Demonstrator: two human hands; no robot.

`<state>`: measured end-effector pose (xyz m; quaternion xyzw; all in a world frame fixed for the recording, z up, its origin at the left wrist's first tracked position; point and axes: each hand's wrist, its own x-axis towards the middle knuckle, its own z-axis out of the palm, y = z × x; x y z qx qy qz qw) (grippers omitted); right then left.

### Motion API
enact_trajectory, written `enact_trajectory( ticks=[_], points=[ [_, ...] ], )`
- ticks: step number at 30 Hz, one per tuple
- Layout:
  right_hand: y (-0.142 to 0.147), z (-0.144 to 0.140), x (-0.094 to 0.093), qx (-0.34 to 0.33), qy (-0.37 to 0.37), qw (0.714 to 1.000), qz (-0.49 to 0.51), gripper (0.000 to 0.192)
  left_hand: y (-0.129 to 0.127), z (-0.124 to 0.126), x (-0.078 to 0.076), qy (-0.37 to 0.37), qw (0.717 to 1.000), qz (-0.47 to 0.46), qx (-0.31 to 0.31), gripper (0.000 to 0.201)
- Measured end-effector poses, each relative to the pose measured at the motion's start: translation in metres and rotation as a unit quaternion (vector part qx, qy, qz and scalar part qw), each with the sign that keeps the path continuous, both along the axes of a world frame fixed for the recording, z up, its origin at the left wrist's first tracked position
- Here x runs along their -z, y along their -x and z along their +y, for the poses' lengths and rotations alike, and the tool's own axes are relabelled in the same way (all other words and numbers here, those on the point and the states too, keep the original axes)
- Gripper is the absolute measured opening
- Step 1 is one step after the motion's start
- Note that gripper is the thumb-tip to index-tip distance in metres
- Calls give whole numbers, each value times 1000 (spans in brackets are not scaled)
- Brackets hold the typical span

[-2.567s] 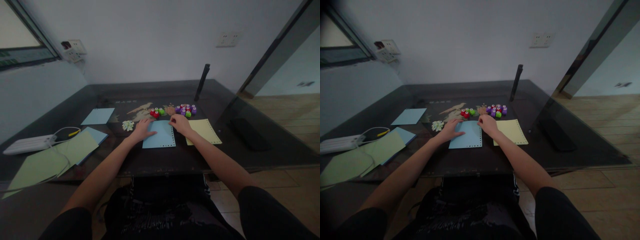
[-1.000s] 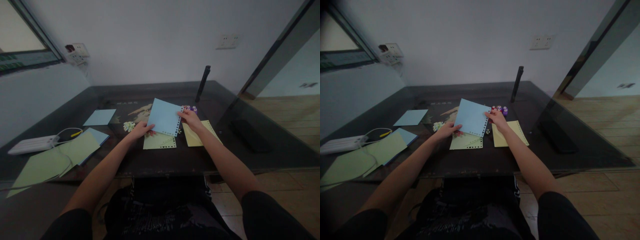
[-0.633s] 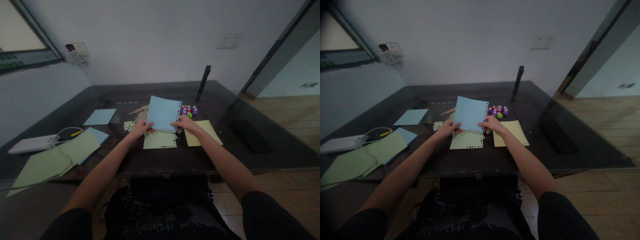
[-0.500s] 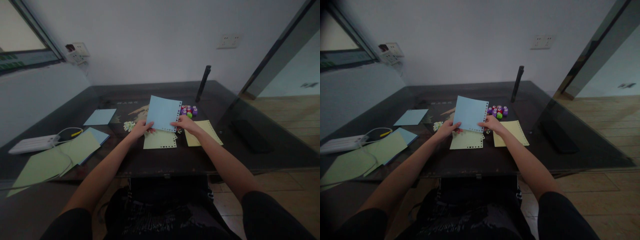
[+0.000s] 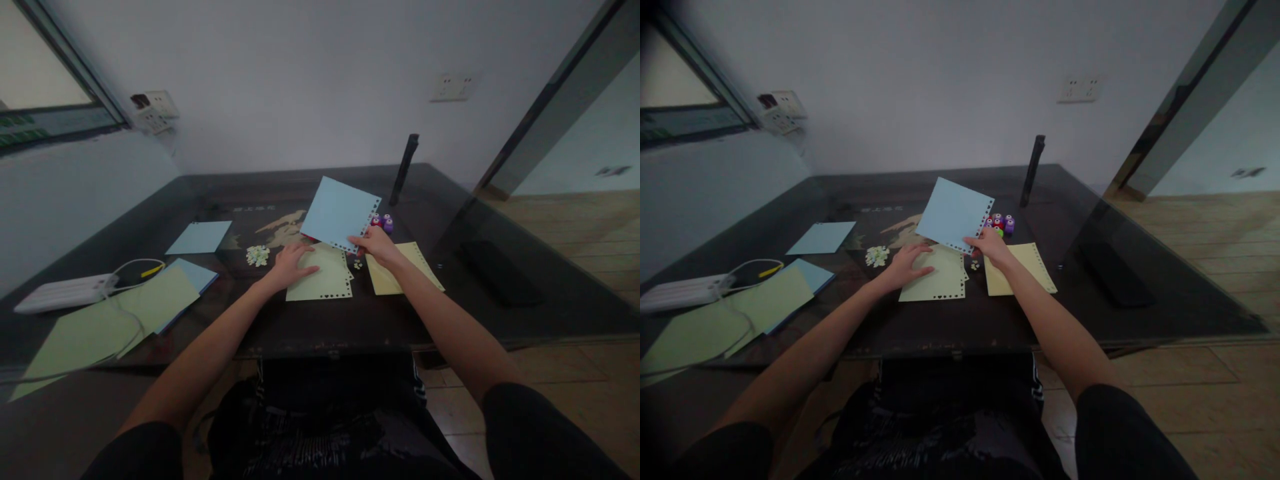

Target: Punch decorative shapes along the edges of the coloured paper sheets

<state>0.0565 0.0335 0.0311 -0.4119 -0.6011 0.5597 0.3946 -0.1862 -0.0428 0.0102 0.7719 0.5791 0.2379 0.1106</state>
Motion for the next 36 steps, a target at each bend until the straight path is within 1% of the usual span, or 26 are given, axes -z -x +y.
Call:
enact_trajectory(
  ticks=[2, 4, 7, 11, 15, 18, 20, 22, 24, 26, 29, 32, 34, 36],
  points=[
    [-1, 0, -3, 25, 8, 999, 25, 15, 1, -1, 2, 10, 999, 35, -7, 54],
    [-2, 1, -7, 56, 16, 997, 45, 16, 2, -2, 4, 19, 999, 49, -2, 56],
    [-6, 2, -12, 98, 28, 992, 78, 15, 6, -2, 4, 30, 998, 47, 7, 52],
    [-14, 3, -18, 135, 29, 981, 137, 18, 13, 0, 2, 7, 1000, 24, 12, 42],
    [-26, -2, -23, 130, 32, 977, 163, 25, 16, 13, -7, -28, 999, -16, 20, 28],
    [-33, -8, -23, 137, 48, 973, 178, 25, 12, 30, -17, -47, 999, -10, -8, 25],
    [-34, -12, -20, 142, 52, 969, 194, 24, 6, 43, -21, -56, 997, 22, -44, 27],
    [-33, -16, -16, 141, 51, 966, 208, 23, -2, 56, -23, -63, 992, 65, -93, 33],
    [-30, -20, -12, 133, 50, 967, 210, 25, -11, 66, -20, -61, 984, 110, -124, 36],
    [-28, -23, -9, 120, 50, 971, 199, 29, -18, 72, -16, -58, 979, 137, -137, 37],
    [-26, -27, -8, 104, 48, 978, 175, 33, -24, 75, -10, -64, 976, 152, -141, 33],
    [-24, -30, -9, 99, 47, 982, 151, 33, -27, 74, -11, -71, 977, 145, -137, 25],
    [-22, -32, -10, 96, 45, 985, 136, 33, -27, 71, -15, -70, 982, 120, -124, 21],
    [-19, -34, -10, 94, 42, 987, 122, 33, -28, 66, -19, -69, 989, 75, -109, 18]
  ],
)
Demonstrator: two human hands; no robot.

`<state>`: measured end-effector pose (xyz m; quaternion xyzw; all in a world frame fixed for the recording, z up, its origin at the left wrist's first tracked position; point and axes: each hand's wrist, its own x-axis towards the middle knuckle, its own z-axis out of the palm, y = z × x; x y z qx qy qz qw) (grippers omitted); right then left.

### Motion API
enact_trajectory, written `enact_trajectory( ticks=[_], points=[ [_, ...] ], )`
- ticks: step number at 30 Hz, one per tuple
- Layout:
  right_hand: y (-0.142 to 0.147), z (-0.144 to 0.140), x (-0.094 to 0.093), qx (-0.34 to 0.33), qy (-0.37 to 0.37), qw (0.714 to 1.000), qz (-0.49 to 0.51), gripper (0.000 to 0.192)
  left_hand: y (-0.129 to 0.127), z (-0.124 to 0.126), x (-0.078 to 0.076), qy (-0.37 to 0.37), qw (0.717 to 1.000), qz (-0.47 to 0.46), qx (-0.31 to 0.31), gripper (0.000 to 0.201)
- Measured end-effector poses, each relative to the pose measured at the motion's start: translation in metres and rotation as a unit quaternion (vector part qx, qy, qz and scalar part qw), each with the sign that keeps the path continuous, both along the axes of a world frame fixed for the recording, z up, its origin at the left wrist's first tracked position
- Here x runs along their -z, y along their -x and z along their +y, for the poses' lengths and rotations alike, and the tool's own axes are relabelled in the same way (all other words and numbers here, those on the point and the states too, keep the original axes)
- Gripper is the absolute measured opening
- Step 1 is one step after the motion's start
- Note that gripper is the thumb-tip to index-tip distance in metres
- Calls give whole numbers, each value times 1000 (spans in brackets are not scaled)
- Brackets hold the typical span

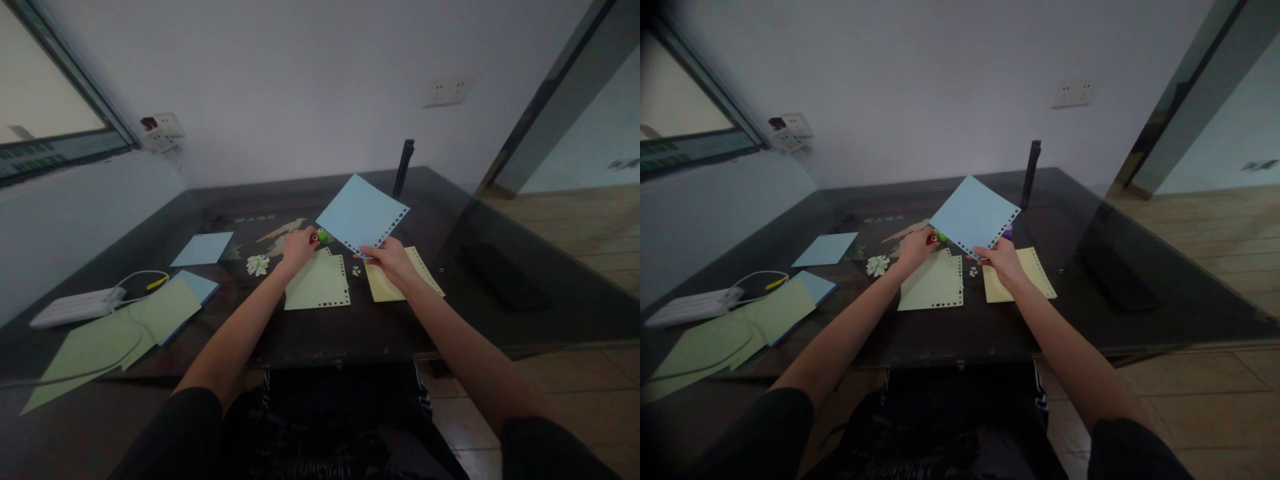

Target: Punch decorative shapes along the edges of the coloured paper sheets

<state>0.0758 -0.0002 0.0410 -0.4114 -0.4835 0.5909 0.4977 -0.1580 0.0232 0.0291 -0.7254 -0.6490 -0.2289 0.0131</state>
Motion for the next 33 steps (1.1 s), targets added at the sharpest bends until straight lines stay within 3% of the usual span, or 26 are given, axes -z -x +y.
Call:
enact_trajectory(
  ticks=[3, 5, 8, 11, 14, 19, 24, 33],
  points=[
    [4, -2, 0, 2, 4, 1000, -19, 31, -5, -10, -5, -9, 994, -103, 25, 17],
    [6, -2, 0, 3, 9, 1000, -25, 30, -11, -18, -7, -2, 975, -215, 48, 18],
    [10, -1, -3, 4, 8, 1000, -18, 30, -25, -33, -11, 80, 900, -421, 80, 19],
    [14, -3, -10, -7, -8, 1000, -4, 33, -39, -50, -14, 166, 811, -552, 100, 27],
    [19, -7, -16, -12, -26, 1000, 1, 36, -49, -66, -13, 206, 742, -621, 145, 33],
    [25, -13, -11, 10, -19, 1000, 6, 34, -53, -76, -10, 230, 661, -691, 179, 28],
    [26, -11, -2, 17, -18, 1000, -10, 32, -49, -75, -8, 219, 635, -723, 163, 24],
    [24, -7, 4, 53, -57, 997, -23, 34, -52, -77, -7, 211, 638, -716, 186, 33]
  ],
)
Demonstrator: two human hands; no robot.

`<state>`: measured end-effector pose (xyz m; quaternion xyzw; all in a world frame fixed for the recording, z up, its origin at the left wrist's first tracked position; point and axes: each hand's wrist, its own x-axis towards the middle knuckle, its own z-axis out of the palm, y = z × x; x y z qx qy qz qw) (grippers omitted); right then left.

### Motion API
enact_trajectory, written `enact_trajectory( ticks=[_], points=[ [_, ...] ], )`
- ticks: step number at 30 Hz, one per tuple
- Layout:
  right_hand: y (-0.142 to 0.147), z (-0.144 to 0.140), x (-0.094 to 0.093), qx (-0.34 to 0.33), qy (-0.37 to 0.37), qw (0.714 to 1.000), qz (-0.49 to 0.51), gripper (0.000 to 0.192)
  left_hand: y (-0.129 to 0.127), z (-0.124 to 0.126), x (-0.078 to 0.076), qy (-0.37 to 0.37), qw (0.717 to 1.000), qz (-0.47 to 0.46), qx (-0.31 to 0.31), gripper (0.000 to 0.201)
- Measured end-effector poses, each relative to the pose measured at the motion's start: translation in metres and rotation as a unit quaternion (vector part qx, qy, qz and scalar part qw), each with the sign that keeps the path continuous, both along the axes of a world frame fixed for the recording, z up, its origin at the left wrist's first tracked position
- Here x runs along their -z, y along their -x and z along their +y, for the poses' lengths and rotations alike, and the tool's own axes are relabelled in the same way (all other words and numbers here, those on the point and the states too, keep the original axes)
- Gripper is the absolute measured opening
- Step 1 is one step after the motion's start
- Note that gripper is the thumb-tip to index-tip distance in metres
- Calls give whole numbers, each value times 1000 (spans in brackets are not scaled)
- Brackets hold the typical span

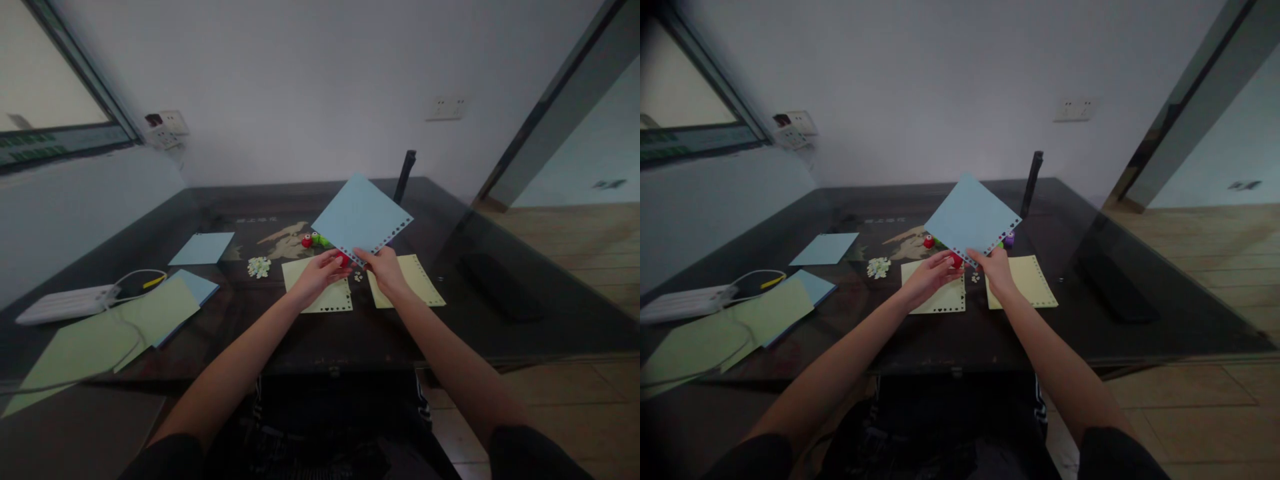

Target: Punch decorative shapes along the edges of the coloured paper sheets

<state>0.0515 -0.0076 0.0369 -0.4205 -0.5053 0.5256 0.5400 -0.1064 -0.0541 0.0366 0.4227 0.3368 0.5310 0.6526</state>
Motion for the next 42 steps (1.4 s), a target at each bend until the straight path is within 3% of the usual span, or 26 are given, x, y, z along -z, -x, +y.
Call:
enact_trajectory(
  ticks=[5, 10, 22, 42],
  points=[
    [-3, 3, 2, 8, -24, 1000, 3, 33, 0, 2, 2, -12, 999, 15, -30, 40],
    [-8, 3, -1, 26, -50, 997, -51, 29, 1, 3, 4, -9, 998, 42, -56, 28],
    [-10, 6, 3, -9, -58, 997, -42, 33, 0, 2, 1, -17, 998, 26, -57, 26],
    [-10, 4, -1, 29, -123, 985, -116, 28, 1, 4, 3, -13, 998, -3, -61, 29]
  ],
)
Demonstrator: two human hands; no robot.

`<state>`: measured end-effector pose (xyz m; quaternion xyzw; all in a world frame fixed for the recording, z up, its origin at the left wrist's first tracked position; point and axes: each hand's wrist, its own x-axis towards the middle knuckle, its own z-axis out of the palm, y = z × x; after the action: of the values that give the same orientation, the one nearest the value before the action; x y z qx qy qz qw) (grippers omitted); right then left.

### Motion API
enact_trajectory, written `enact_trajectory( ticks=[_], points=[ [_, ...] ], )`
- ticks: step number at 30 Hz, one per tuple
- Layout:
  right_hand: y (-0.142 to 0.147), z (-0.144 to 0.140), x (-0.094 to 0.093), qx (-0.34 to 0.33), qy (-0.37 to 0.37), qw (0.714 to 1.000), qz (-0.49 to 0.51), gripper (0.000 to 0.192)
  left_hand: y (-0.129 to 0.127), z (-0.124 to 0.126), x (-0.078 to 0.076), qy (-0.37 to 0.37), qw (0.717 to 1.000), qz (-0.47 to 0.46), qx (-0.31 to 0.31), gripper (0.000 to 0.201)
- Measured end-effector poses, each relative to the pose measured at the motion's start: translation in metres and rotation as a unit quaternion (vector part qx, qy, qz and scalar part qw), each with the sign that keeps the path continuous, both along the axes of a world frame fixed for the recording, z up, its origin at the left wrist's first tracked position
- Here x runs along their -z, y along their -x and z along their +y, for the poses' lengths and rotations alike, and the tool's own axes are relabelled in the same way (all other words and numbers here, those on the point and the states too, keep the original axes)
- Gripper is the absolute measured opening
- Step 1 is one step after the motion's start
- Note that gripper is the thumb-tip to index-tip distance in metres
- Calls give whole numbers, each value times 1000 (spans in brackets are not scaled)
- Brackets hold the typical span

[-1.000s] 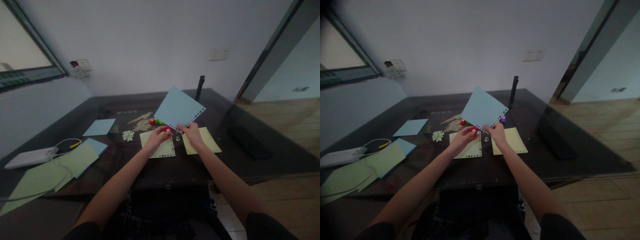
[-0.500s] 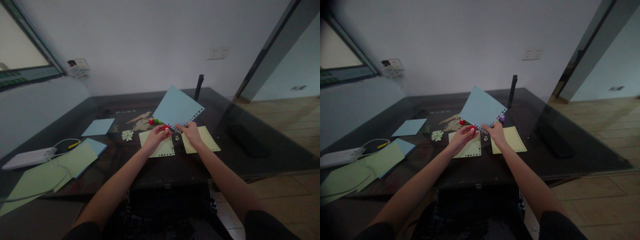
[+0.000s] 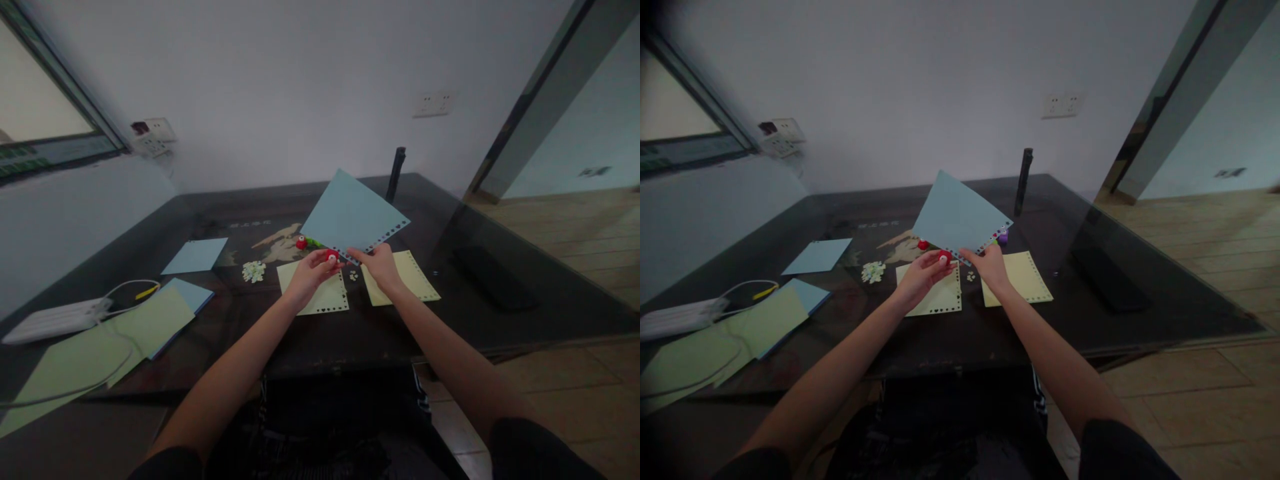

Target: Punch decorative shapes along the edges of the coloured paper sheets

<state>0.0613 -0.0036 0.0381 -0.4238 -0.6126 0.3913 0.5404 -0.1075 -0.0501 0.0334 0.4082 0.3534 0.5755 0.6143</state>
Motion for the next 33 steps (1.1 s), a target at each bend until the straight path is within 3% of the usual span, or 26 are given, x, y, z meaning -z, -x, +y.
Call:
enact_trajectory(
  ticks=[14, 23, 33],
  points=[
    [0, -3, -3, -60, 58, 996, 20, 27, -1, -6, -8, 6, 1000, -4, -7, 28],
    [0, 0, 2, -65, 52, 997, -1, 31, 1, -2, -5, 29, 999, -27, -1, 26],
    [5, -4, 5, -48, 9, 999, -12, 35, -3, -7, -6, 32, 999, 11, 11, 31]
  ],
)
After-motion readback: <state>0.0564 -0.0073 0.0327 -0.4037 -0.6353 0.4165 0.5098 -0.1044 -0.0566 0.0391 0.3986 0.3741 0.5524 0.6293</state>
